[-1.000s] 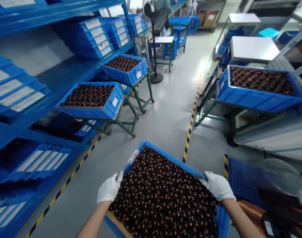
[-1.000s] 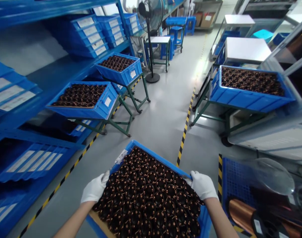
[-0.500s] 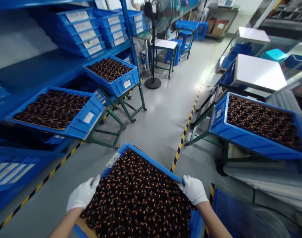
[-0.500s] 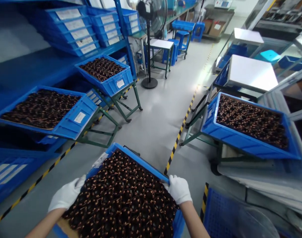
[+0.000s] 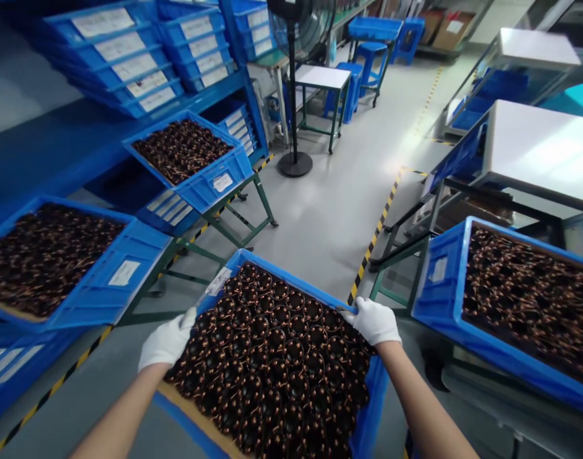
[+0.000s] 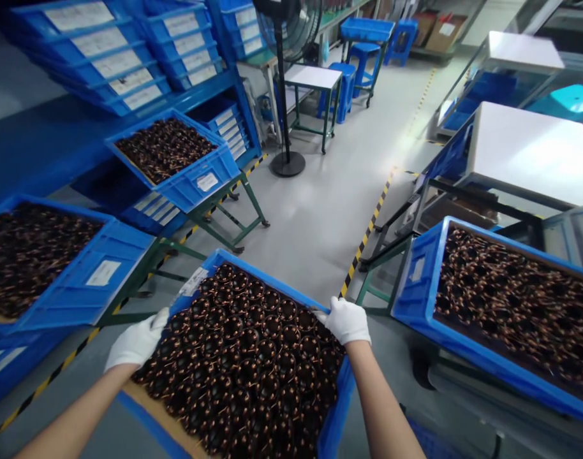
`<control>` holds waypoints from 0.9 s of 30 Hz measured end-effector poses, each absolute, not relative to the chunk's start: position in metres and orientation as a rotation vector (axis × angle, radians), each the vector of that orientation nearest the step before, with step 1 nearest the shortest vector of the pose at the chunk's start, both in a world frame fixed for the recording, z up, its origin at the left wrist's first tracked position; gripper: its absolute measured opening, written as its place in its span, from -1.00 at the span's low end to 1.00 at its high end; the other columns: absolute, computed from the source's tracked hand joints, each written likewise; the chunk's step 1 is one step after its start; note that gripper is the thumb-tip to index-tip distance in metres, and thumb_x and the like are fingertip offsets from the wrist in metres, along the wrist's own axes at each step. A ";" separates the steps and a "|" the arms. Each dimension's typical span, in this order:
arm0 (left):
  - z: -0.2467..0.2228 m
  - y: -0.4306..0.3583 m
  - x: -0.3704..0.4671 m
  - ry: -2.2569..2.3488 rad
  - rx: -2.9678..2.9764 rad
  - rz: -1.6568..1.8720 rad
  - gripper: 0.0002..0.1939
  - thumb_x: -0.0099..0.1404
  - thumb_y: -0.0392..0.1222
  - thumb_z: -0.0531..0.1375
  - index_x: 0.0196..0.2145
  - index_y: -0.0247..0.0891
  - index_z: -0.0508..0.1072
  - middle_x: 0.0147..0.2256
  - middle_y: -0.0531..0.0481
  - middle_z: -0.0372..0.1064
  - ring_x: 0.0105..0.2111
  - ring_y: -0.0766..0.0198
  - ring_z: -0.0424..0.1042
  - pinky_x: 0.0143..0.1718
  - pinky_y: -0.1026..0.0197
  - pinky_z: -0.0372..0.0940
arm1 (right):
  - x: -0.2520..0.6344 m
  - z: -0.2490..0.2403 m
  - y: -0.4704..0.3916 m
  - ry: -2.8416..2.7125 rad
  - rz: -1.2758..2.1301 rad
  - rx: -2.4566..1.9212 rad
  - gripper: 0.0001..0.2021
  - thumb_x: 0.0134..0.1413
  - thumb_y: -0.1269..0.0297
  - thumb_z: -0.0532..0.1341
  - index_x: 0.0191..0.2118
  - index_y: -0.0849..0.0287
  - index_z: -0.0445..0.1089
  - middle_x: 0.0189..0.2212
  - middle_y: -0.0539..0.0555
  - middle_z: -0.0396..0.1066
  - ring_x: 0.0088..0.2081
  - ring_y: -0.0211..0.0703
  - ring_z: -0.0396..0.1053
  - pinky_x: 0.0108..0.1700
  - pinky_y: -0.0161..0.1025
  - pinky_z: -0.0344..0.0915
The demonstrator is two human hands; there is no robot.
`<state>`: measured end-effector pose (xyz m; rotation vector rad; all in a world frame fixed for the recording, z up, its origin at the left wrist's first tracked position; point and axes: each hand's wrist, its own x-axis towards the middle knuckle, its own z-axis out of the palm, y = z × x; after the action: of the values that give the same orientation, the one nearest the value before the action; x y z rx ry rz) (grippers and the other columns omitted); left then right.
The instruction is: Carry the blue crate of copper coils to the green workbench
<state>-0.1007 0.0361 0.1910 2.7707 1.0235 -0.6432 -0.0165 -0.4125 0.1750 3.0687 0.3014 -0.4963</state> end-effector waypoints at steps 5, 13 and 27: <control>0.192 0.024 -0.005 0.964 2.695 -0.735 -0.30 0.29 0.23 -0.31 -0.09 -0.20 0.44 -0.13 -0.27 0.45 -0.13 -0.16 0.40 -0.20 0.04 0.24 | 0.091 0.178 -0.424 0.241 -0.458 3.115 -0.52 0.09 -0.21 0.10 -0.37 0.17 0.39 -0.43 0.15 0.44 -0.39 0.08 0.45 -0.42 -0.16 0.28; 0.189 -0.011 0.143 0.892 2.655 -0.679 -0.29 0.30 0.24 -0.35 -0.16 -0.18 0.45 -0.20 -0.27 0.47 -0.19 -0.14 0.42 -0.23 0.01 0.24 | 0.206 0.177 -0.453 -0.171 -0.102 3.260 -0.48 0.23 -0.03 -0.10 0.05 0.27 0.27 0.06 0.28 0.24 0.07 0.07 0.22 0.09 -0.11 0.16; 0.192 -0.085 0.414 0.671 2.659 -0.556 -0.25 0.26 0.34 -0.36 -0.32 -0.22 0.44 -0.26 -0.28 0.47 -0.21 -0.13 0.43 -0.27 0.05 0.25 | 0.292 0.182 -0.486 -1.610 -0.830 3.059 -0.31 0.24 -0.13 -0.41 0.07 0.26 0.19 -0.17 0.34 0.42 -0.23 0.14 0.42 -0.20 -0.05 0.30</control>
<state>0.4140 -0.0855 0.1923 2.6594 0.6707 -0.5563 0.2918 -0.4860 0.1825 3.0594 -1.6099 -0.8301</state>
